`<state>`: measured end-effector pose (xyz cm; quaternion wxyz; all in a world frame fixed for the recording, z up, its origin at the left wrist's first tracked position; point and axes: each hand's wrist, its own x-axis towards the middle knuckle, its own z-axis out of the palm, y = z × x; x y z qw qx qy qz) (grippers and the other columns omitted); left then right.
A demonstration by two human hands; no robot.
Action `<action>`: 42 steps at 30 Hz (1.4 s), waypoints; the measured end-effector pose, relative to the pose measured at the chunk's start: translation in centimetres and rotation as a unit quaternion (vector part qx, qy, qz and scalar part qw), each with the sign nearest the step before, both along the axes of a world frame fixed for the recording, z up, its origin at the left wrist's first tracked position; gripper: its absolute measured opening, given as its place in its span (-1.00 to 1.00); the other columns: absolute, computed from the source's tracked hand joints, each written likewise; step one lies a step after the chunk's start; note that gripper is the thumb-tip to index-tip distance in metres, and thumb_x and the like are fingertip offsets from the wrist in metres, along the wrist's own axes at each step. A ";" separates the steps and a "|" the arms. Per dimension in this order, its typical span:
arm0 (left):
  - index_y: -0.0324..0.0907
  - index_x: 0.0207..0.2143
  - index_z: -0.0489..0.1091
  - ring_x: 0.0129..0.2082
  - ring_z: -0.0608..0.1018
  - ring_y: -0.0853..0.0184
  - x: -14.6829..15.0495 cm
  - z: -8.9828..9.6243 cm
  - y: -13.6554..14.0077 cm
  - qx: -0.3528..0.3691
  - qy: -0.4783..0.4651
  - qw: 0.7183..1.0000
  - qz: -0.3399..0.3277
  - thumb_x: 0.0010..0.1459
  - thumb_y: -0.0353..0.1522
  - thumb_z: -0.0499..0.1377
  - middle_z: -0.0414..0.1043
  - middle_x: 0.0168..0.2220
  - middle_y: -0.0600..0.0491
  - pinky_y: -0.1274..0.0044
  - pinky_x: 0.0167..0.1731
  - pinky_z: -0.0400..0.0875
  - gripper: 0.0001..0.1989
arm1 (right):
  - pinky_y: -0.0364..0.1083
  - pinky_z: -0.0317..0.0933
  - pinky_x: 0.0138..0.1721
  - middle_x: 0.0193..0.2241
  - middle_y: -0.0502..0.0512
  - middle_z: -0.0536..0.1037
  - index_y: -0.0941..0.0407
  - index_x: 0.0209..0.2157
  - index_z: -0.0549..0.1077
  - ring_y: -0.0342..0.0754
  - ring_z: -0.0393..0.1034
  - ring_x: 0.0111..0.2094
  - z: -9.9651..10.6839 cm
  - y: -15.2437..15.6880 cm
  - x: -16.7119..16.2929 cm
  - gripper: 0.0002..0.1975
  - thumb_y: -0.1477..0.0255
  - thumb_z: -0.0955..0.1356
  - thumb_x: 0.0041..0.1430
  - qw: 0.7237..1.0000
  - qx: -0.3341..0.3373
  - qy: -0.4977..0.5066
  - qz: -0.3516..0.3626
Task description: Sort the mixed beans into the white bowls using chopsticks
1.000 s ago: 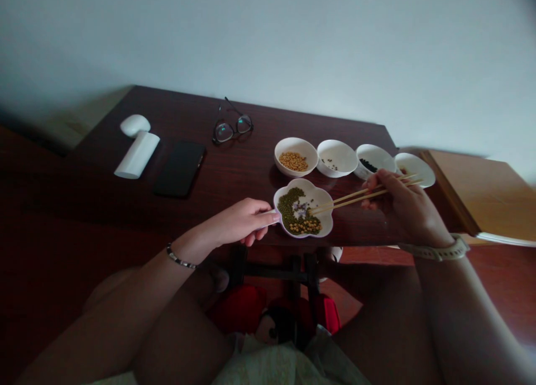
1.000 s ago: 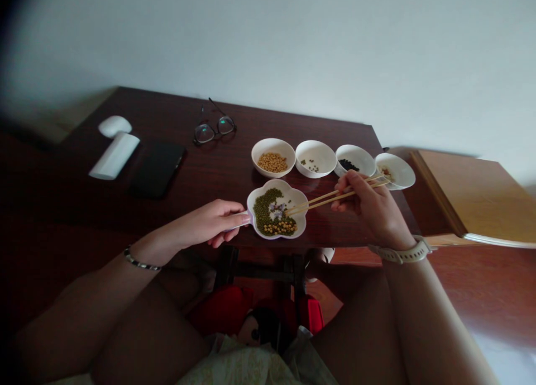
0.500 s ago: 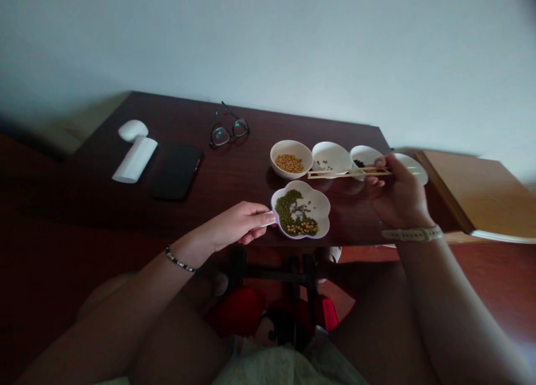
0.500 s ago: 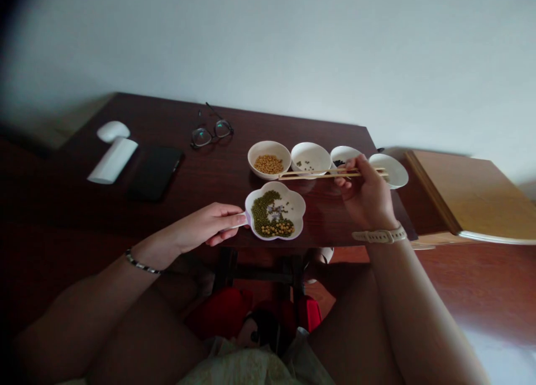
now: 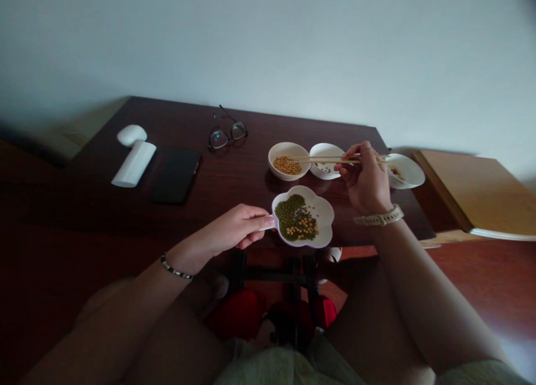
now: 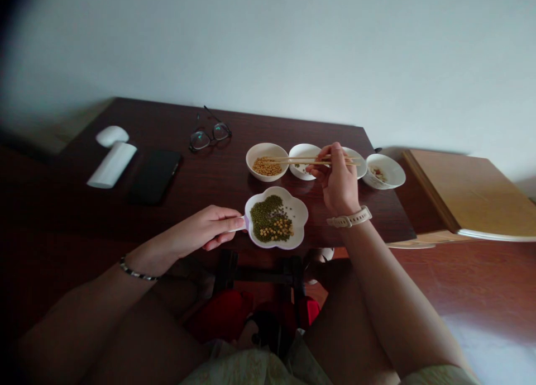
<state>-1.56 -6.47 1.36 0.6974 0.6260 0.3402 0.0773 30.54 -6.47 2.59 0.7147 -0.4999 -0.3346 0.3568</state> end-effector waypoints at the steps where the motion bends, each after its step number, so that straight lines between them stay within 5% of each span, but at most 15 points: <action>1: -0.16 -0.33 0.39 -0.62 0.24 0.53 0.0 0.1 0.0 0.006 -0.001 1.000 -0.002 0.48 -0.08 0.21 0.29 -0.49 0.18 0.56 -0.62 -0.02 -0.61 | -0.32 0.50 -0.48 -0.40 -0.08 0.54 0.06 -0.36 0.51 -0.26 0.56 -0.48 0.0 -0.1 0.1 -0.57 0.02 0.54 0.33 1.000 0.002 -0.003 -0.003; 23: -0.18 -0.36 0.36 -0.62 0.25 0.54 0.2 0.0 1.2 0.033 0.012 0.999 -0.011 0.49 -0.11 0.19 0.28 -0.50 0.19 0.59 -0.61 0.03 -0.60 | -0.28 0.44 -0.58 -0.44 -0.05 0.59 0.05 -0.35 0.55 -0.22 0.56 -0.51 -0.2 -1.2 1.9 -0.56 -0.04 0.53 0.33 1.000 0.014 0.001 -0.016; 42: -0.19 -0.41 0.35 -0.65 0.24 0.56 -0.7 -0.4 3.1 0.061 0.002 0.998 -0.035 0.50 -0.13 0.20 0.27 -0.54 0.18 0.64 -0.64 0.03 -0.57 | -0.26 0.29 -0.64 -0.43 0.01 0.55 0.08 -0.41 0.59 -0.21 0.48 -0.50 0.7 -4.1 5.0 -0.63 0.14 0.51 0.41 0.998 0.036 0.052 -0.012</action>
